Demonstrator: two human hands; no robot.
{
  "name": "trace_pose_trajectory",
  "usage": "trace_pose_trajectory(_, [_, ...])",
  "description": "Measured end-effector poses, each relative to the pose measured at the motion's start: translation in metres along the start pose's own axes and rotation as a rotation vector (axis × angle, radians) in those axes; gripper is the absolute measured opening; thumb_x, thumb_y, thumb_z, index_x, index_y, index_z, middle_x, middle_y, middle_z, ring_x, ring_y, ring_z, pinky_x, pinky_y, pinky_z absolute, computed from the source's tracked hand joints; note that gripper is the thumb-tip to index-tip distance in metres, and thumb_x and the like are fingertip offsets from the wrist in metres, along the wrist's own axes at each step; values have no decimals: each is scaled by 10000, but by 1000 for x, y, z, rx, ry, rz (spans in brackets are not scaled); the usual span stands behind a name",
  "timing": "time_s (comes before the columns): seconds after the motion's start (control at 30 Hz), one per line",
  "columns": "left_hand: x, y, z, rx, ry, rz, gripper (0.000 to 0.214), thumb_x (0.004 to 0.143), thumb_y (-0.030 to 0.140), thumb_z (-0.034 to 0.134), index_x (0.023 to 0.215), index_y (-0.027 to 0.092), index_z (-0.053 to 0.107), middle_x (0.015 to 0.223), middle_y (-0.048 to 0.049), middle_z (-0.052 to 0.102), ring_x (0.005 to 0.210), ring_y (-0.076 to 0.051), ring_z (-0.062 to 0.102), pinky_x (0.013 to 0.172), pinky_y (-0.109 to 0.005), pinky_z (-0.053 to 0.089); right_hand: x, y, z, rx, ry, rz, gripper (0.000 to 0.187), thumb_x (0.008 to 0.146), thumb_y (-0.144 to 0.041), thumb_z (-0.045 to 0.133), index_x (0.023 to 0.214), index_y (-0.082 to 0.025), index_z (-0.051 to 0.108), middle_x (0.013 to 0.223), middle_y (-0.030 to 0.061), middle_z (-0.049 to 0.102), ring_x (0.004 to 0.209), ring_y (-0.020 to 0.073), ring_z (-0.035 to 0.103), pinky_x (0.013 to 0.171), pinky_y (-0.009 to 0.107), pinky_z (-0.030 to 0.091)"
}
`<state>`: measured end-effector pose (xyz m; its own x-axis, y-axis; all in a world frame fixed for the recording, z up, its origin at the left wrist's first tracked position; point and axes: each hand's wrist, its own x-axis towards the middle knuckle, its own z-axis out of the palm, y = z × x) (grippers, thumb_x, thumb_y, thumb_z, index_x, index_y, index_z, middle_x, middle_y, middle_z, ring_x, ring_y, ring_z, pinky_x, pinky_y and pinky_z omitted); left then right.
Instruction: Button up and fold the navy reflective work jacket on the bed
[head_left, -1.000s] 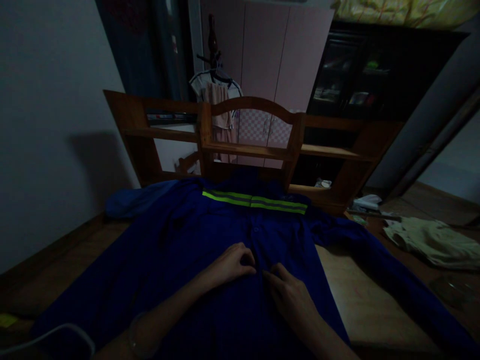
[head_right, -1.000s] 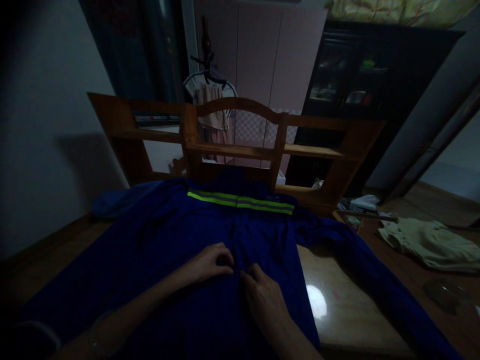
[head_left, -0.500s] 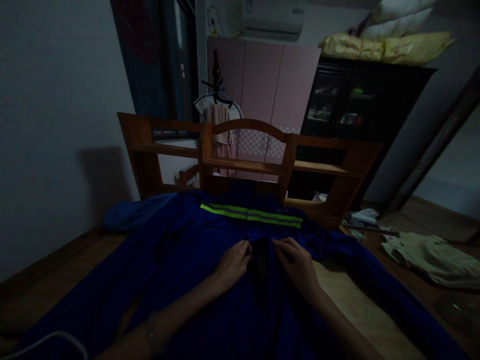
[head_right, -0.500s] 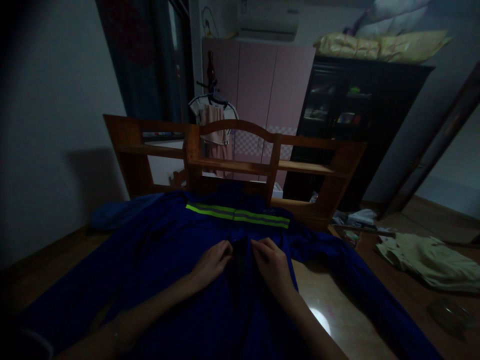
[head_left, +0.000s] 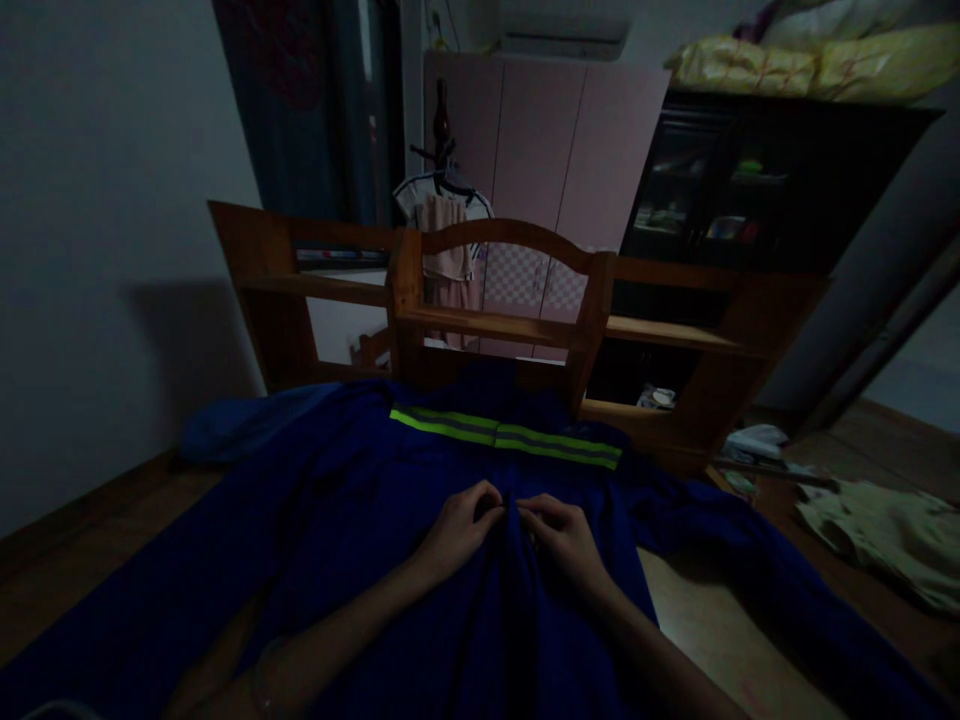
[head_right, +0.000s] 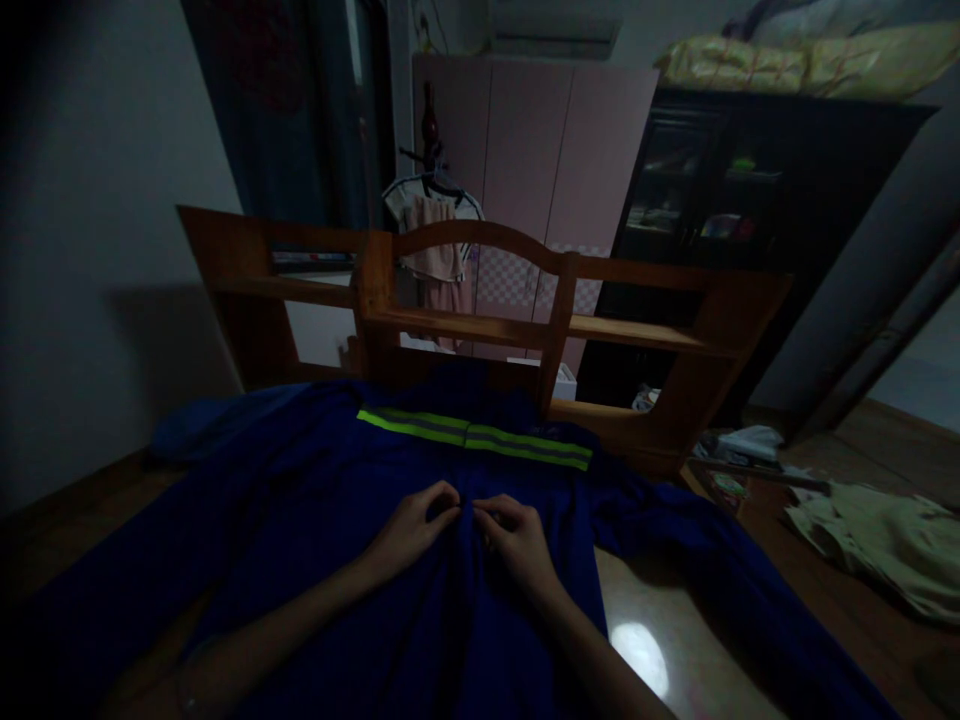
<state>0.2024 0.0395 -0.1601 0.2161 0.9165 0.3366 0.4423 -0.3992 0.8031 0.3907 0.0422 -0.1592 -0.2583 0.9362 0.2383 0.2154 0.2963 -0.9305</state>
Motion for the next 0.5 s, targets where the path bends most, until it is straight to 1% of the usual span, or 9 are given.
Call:
trace_pose_trajectory(0.2, [-2,6,-6,-15,-50,9,132,856,290,510,868,220,622,865,-2,666,829,-156,615,738,-232,450,-2,-5,3,9,2,-6,289,808,-426,618,912,-180,727,714,14,639,577,117,555,534,220,416])
trace_pose_trajectory(0.33, [-4,5,-7,13,-66,42,120,835,247,537,881,221,644,903,-8,673,870,-166,618,770,-242,452,-2,-2,2,55,-16,75,266,772,-408,662,864,-165,722,672,7,643,575,116,559,539,215,412])
trace_pose_trajectory(0.43, [-4,1,-7,-71,-97,25,124,813,212,555,879,210,660,887,-7,688,854,-162,636,770,-242,463,-2,1,0,80,-59,128,267,745,-400,690,838,-151,715,633,-2,629,549,104,539,526,207,393])
trace_pose_trajectory(0.5, [-4,-1,-7,-165,-126,6,130,794,198,575,885,198,669,881,-10,698,849,-162,647,780,-244,472,-2,1,-1,83,-80,130,267,742,-399,693,829,-146,709,625,-7,619,549,99,534,527,204,387])
